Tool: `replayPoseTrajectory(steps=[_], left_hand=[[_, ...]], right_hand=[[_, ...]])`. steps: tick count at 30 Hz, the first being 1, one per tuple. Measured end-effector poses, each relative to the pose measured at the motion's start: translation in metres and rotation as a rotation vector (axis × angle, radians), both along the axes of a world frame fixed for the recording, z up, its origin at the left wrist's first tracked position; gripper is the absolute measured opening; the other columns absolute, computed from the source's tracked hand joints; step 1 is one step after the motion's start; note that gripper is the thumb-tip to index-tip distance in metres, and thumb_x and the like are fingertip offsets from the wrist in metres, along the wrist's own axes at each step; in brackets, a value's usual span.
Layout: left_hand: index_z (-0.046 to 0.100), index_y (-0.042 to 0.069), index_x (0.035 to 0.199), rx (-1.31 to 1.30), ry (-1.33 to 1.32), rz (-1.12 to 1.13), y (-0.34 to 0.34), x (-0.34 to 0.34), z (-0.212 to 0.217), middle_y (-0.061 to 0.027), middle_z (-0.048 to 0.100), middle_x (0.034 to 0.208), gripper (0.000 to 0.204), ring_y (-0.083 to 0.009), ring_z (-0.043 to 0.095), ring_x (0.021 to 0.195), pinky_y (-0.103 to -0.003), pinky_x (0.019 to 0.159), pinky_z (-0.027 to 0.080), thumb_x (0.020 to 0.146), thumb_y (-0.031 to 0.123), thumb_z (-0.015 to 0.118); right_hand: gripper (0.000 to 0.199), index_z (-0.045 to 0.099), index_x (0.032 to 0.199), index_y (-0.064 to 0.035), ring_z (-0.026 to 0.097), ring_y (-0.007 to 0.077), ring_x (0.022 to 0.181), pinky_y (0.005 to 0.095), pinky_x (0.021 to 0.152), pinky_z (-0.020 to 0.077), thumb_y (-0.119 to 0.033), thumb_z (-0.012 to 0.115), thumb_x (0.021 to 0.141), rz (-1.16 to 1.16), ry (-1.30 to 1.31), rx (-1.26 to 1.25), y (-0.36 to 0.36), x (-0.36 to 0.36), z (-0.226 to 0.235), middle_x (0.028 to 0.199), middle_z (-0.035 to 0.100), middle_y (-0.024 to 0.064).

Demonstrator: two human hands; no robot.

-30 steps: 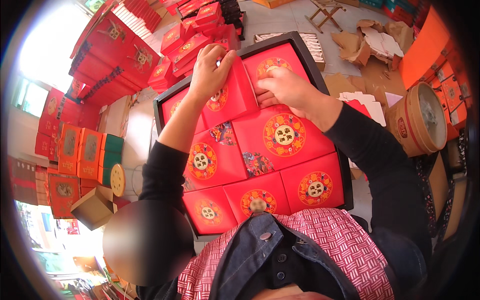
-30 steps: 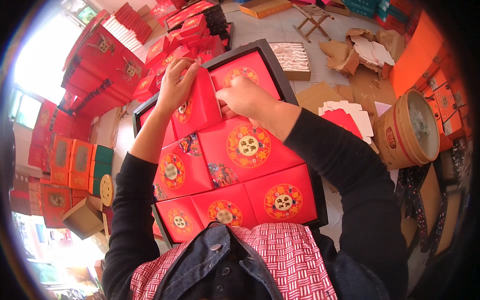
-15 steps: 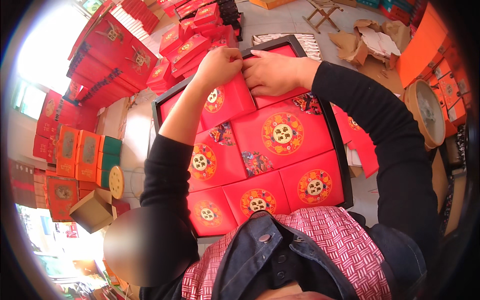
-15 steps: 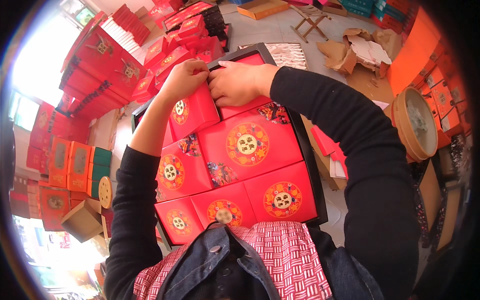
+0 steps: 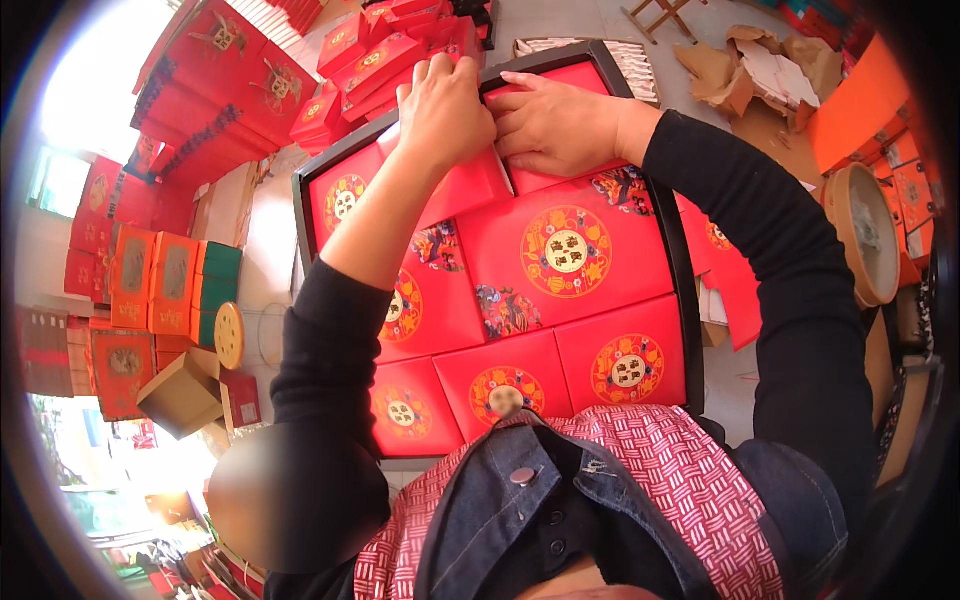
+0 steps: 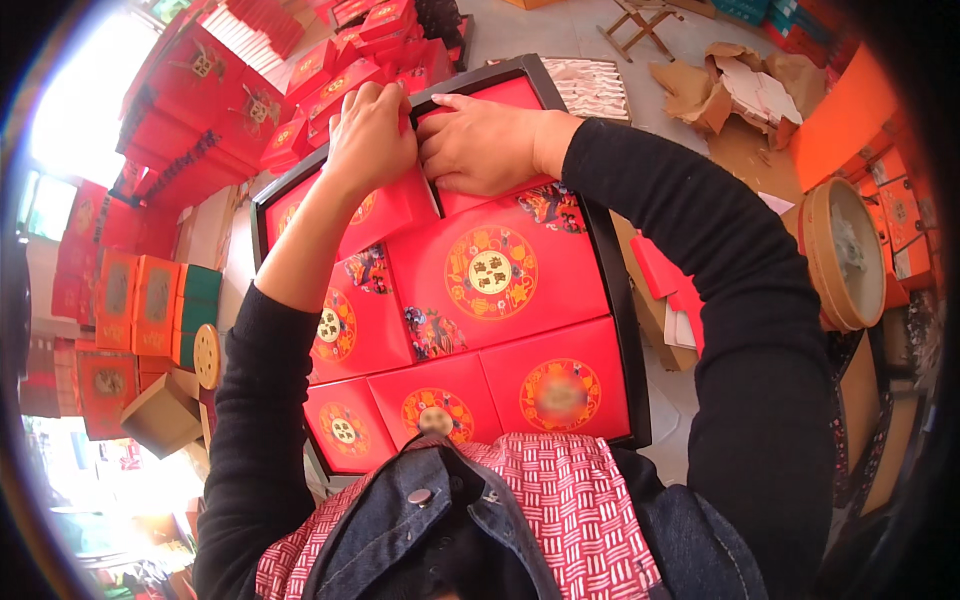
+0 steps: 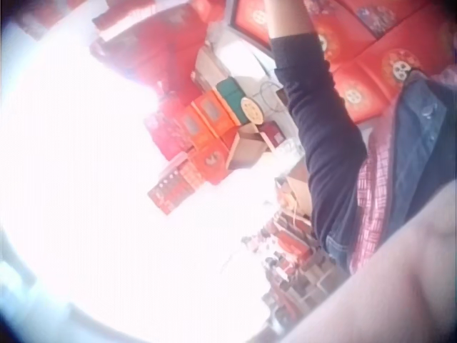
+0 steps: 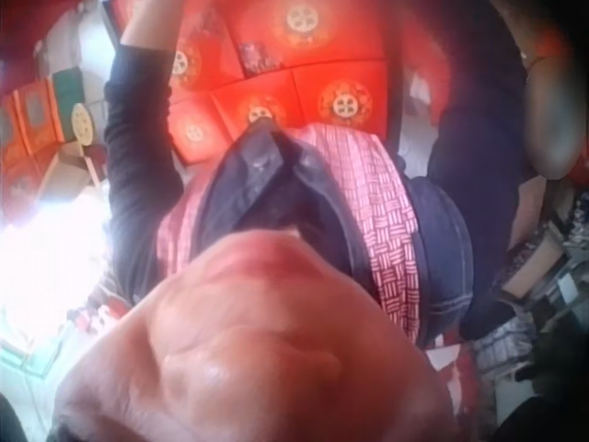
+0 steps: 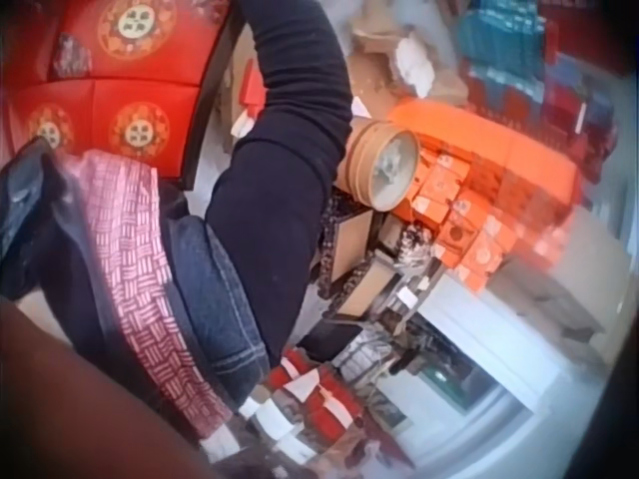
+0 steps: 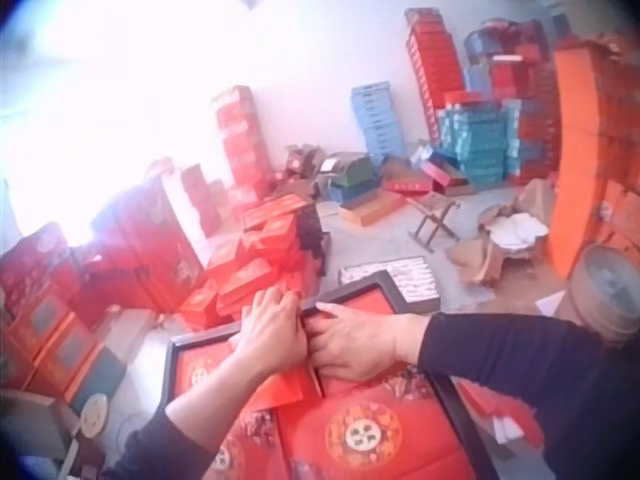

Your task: The person assembles red cardboard boxes by folding and tucking flaps. They then place the finished boxes into a larger container.

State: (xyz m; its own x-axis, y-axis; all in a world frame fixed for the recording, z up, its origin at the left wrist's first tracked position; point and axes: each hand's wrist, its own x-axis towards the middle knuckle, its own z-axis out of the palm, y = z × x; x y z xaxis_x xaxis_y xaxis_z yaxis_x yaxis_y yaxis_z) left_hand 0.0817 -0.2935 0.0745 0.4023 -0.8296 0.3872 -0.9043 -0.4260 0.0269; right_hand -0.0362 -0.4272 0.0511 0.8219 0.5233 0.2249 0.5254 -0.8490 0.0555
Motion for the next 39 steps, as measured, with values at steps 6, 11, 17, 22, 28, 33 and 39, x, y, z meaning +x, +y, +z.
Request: replayPoseTrajectory(steps=[6,11,17,22,28,33,39], left_hand=[[0.054,0.000,0.106,0.050,0.019,0.044,-0.005,-0.001,-0.001,-0.0175,0.054,0.114,0.041,-0.0326,0.047,0.115,-0.049,0.093,0.038,0.069,0.014,0.060],[0.050,0.001,0.116,0.064,0.087,0.091,-0.008,-0.002,-0.013,-0.0145,0.053,0.122,0.049,-0.0305,0.044,0.122,-0.052,0.103,0.030,0.072,0.019,0.058],[0.031,0.004,0.142,-0.131,-0.013,-0.064,0.006,0.019,-0.060,-0.0138,0.033,0.147,0.061,-0.0292,0.024,0.139,-0.053,0.113,0.012,0.086,0.025,0.042],[0.023,0.000,0.145,0.071,-0.080,-0.225,0.033,0.010,-0.064,-0.0181,0.018,0.152,0.080,-0.0307,0.011,0.143,-0.050,0.114,0.009,0.092,0.059,0.034],[0.020,0.000,0.146,0.152,0.518,-0.424,0.110,0.000,-0.018,-0.0196,0.016,0.152,0.071,-0.0301,0.006,0.144,-0.045,0.115,0.005,0.096,0.048,0.035],[0.023,-0.001,0.145,0.111,0.133,-0.233,0.100,-0.024,-0.034,-0.0202,0.020,0.151,0.080,-0.0306,0.012,0.143,-0.046,0.115,0.009,0.092,0.057,0.039],[0.025,0.001,0.144,0.152,0.260,-0.312,0.081,-0.024,-0.067,-0.0186,0.025,0.150,0.076,-0.0312,0.015,0.142,-0.046,0.114,0.012,0.094,0.058,0.031]], right_hand=[[0.020,0.067,0.096,-0.0083,0.052,0.0260,0.111,0.0492,0.102,0.0368,-0.013,0.057,0.079,0.118,-0.083,0.110,-0.005,0.003,-0.005,0.111,0.061,0.0061],[0.010,0.063,0.082,-0.0025,0.061,0.0272,0.092,0.0381,0.078,0.0519,-0.007,0.062,0.073,0.167,-0.253,0.205,-0.008,-0.013,-0.016,0.096,0.064,0.0100],[0.004,0.060,0.075,-0.0002,0.064,0.0267,0.081,0.0343,0.069,0.0534,-0.004,0.062,0.075,-0.028,-0.330,0.384,-0.005,-0.045,-0.019,0.090,0.065,0.0097],[0.040,0.053,0.120,0.0017,0.043,0.0354,0.126,0.0417,0.104,0.0356,-0.010,0.060,0.082,-0.509,-0.493,0.431,0.018,-0.089,-0.022,0.128,0.051,0.0189],[0.056,0.027,0.140,0.0061,0.032,0.0337,0.134,0.0382,0.110,0.0256,-0.016,0.050,0.094,-0.846,-0.163,0.985,0.072,-0.180,-0.068,0.143,0.034,0.0240],[0.055,0.024,0.142,0.0049,0.034,0.0275,0.133,0.0341,0.108,0.0266,-0.021,0.044,0.098,-0.968,0.074,1.300,0.125,-0.256,-0.079,0.142,0.036,0.0214],[0.050,0.031,0.138,0.0024,0.049,0.0239,0.119,0.0330,0.099,0.0371,-0.025,0.046,0.099,-0.975,0.121,1.259,0.133,-0.266,-0.080,0.128,0.051,0.0176]])
